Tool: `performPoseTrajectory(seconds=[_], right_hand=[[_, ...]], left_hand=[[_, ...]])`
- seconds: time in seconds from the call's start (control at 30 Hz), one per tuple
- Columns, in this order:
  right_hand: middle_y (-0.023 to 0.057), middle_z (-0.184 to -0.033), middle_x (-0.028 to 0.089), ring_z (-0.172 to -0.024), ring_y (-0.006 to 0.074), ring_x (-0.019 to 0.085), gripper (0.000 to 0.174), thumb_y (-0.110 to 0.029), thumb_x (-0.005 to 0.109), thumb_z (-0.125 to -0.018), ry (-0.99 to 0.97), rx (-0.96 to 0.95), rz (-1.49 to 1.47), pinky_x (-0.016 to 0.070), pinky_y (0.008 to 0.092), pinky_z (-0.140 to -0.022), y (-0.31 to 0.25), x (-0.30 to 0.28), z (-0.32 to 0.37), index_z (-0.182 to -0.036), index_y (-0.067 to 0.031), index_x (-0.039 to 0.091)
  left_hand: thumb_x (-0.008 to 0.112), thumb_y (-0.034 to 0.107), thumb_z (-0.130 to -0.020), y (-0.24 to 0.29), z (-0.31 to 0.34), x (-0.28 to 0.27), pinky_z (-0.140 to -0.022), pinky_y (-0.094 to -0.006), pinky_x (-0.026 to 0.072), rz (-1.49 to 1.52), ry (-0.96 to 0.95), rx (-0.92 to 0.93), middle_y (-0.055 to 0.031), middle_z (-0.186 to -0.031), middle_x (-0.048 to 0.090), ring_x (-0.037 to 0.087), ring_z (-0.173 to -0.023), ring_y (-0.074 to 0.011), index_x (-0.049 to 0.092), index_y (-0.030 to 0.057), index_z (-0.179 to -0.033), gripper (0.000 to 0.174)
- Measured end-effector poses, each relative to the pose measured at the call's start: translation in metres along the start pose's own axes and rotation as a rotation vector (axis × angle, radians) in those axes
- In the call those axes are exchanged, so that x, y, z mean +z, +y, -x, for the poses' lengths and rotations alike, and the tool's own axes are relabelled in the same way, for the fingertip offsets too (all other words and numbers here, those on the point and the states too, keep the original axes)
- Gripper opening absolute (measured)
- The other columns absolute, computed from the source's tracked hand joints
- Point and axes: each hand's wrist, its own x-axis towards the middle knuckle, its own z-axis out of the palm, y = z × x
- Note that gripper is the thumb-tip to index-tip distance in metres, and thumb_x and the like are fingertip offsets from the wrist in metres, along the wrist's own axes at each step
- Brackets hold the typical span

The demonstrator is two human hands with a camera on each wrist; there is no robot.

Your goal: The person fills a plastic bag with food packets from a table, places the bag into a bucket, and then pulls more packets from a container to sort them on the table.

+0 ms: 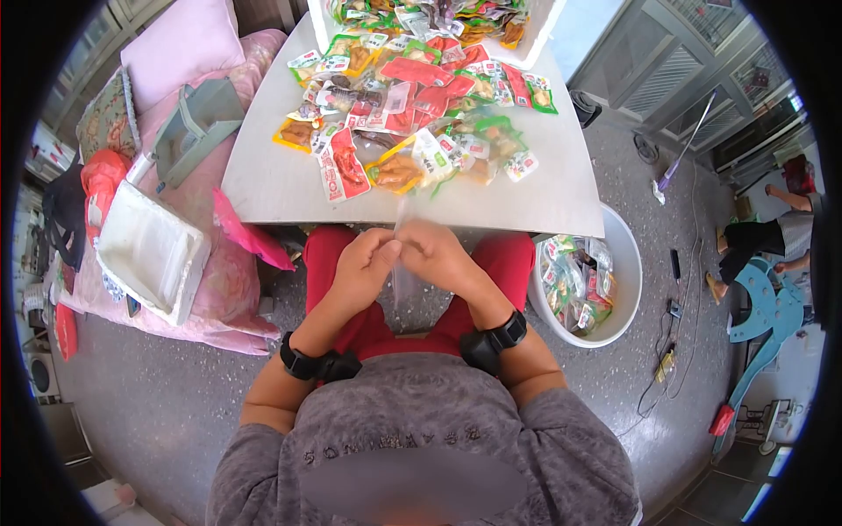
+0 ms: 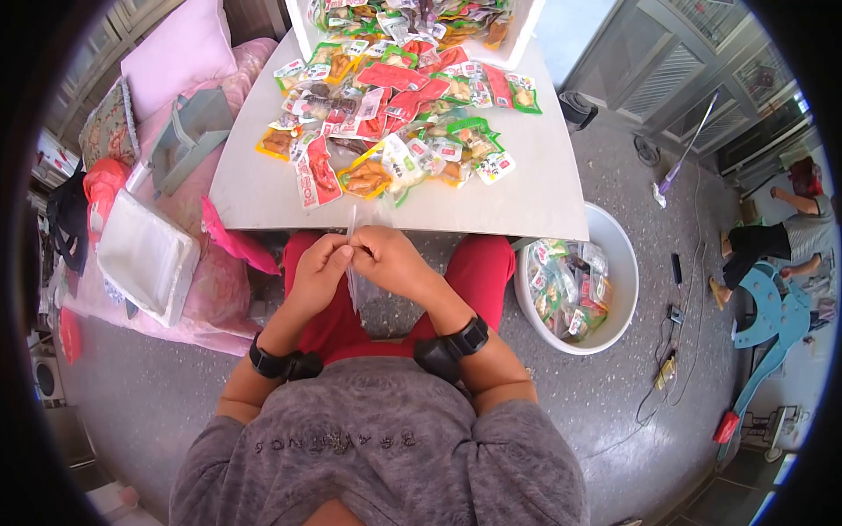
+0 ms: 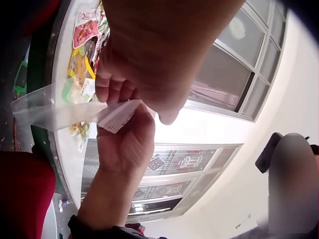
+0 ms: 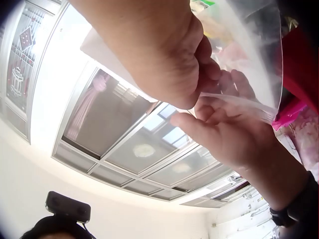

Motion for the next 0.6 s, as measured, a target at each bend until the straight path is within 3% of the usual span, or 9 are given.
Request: performPoseTrajectory(seconds=[0.17,0.27,0.37,0.47,0.6], right_hand=[[0.012,-0.058,0.045,-0.052,0.021,0.045,0.005,-0.004,0.05,-0.067,0.02,-0.061,0.055,0.0376,0.0295,-0.051,0.012,0.009,0.002,-0.066,0.0002,0.047],[0.0081,-0.058,0.047,-0.053,0.0152,0.046,0.002,-0.002,0.047,-0.069,0.017,0.027,-0.042,0.0379,0.0261,-0.051,0.007,0.013,0.004,-0.067,-0.0005,0.047],[0.0024,-0.059,0.048,-0.055,0.0081,0.045,0.004,-0.001,0.045,-0.071,-0.025,0.318,-0.518,0.038,0.0217,-0.051,0.01,0.018,0.006,-0.069,-0.002,0.048],[-0.0012,-0.062,0.048,-0.057,0.0043,0.043,0.006,0.0,0.044,-0.073,0.044,0.27,-0.564,0.0375,0.0186,-0.052,0.015,0.02,0.006,-0.07,-0.0034,0.048],[0.0002,-0.061,0.048,-0.056,0.0054,0.043,0.004,-0.001,0.045,-0.072,0.131,0.204,-0.433,0.0377,0.0195,-0.052,0.021,0.03,-0.007,-0.069,-0.0024,0.047]], left_hand=[[0.045,0.011,-0.079,-0.008,0.002,-0.002,-0.059,-0.0282,0.0396,-0.157,0.06,0.008,-0.011,-0.068,0.05,0.051,-0.064,-0.0195,0.05,-0.0002,-0.079,0.013],[0.043,0.008,-0.078,-0.01,0.003,-0.002,-0.055,-0.0267,0.037,-0.399,0.128,0.163,-0.0085,-0.065,0.048,0.047,-0.059,-0.0164,0.049,0.0001,-0.076,0.01],[0.044,0.007,-0.076,-0.009,0.004,-0.007,-0.054,-0.0316,0.0375,-0.543,0.245,0.251,-0.0128,-0.064,0.046,0.047,-0.059,-0.025,0.047,-0.0001,-0.073,0.009],[0.045,0.007,-0.073,-0.004,0.004,-0.024,-0.056,-0.0403,0.038,-0.671,0.337,0.24,-0.0167,-0.067,0.048,0.048,-0.064,-0.0337,0.048,-0.0001,-0.072,0.007],[0.047,0.005,-0.071,0.013,0.007,-0.05,-0.05,-0.0399,0.0378,-0.937,0.479,0.331,-0.0157,-0.063,0.048,0.047,-0.057,-0.0325,0.048,0.0003,-0.074,0.005]])
